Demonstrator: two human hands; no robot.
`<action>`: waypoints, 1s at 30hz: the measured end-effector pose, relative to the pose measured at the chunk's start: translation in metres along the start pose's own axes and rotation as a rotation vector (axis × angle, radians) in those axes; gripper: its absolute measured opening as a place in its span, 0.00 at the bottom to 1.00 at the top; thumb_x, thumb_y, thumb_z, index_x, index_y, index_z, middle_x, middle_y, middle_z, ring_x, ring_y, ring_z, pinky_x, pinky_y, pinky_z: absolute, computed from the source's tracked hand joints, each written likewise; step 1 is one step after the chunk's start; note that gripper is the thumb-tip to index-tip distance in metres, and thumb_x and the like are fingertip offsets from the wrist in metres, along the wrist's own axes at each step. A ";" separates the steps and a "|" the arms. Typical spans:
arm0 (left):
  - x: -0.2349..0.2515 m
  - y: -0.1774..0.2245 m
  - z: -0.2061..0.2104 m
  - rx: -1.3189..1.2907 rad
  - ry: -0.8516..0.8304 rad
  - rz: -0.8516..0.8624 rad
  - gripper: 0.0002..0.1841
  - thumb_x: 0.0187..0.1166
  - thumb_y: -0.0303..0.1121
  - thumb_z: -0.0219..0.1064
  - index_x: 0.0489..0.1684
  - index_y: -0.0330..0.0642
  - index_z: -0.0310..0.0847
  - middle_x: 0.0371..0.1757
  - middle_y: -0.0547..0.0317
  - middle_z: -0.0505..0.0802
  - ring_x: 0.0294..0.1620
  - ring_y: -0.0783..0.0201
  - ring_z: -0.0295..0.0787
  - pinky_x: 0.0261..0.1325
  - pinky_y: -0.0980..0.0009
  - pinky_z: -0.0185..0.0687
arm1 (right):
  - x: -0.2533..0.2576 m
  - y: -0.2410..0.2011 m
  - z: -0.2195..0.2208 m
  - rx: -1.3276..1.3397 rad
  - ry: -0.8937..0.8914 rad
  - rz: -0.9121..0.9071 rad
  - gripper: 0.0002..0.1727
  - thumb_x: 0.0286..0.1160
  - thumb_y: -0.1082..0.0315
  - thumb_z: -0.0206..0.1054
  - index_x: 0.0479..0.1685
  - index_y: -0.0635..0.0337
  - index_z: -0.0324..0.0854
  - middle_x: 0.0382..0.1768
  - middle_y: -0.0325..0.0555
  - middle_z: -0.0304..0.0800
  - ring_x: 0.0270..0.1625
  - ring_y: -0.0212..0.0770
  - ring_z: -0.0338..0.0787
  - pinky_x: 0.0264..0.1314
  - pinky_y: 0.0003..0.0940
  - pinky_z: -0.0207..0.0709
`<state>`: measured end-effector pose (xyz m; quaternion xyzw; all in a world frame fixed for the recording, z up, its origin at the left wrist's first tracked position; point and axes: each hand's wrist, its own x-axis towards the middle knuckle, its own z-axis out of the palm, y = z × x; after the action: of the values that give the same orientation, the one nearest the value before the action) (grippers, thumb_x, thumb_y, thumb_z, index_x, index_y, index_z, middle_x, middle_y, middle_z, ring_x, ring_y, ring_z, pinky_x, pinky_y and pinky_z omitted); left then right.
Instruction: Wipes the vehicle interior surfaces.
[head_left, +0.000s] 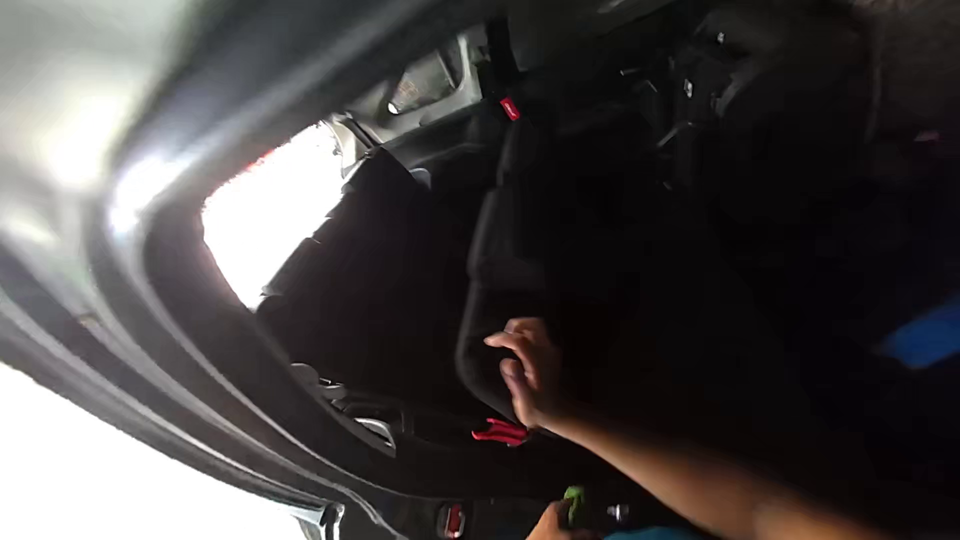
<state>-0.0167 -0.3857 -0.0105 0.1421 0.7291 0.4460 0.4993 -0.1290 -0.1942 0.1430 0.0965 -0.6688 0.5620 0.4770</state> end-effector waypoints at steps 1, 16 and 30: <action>-0.003 0.011 0.005 0.023 -0.023 -0.005 0.23 0.77 0.35 0.73 0.69 0.36 0.79 0.54 0.54 0.94 0.53 0.67 0.91 0.62 0.63 0.88 | 0.001 0.002 0.024 0.028 -0.036 0.003 0.22 0.86 0.50 0.54 0.54 0.52 0.91 0.58 0.47 0.89 0.60 0.39 0.88 0.60 0.39 0.87; 0.060 0.111 0.024 -0.938 0.077 0.199 0.28 0.84 0.60 0.50 0.54 0.45 0.85 0.47 0.53 0.95 0.50 0.57 0.93 0.54 0.51 0.91 | -0.136 0.034 -0.164 -0.184 -0.590 0.393 0.45 0.57 0.30 0.78 0.78 0.38 0.79 0.67 0.43 0.86 0.72 0.46 0.81 0.77 0.54 0.72; 0.142 0.252 0.069 1.101 -0.234 0.391 0.21 0.68 0.42 0.82 0.54 0.40 0.90 0.47 0.47 0.95 0.49 0.52 0.93 0.58 0.42 0.86 | -0.130 -0.041 -0.343 -0.404 -0.262 0.580 0.20 0.88 0.59 0.61 0.27 0.60 0.85 0.18 0.40 0.79 0.23 0.36 0.81 0.29 0.36 0.75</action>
<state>-0.0831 -0.1161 0.0961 0.5597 0.7537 0.0674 0.3379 0.1483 0.0277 0.0439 -0.1220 -0.8212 0.5132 0.2176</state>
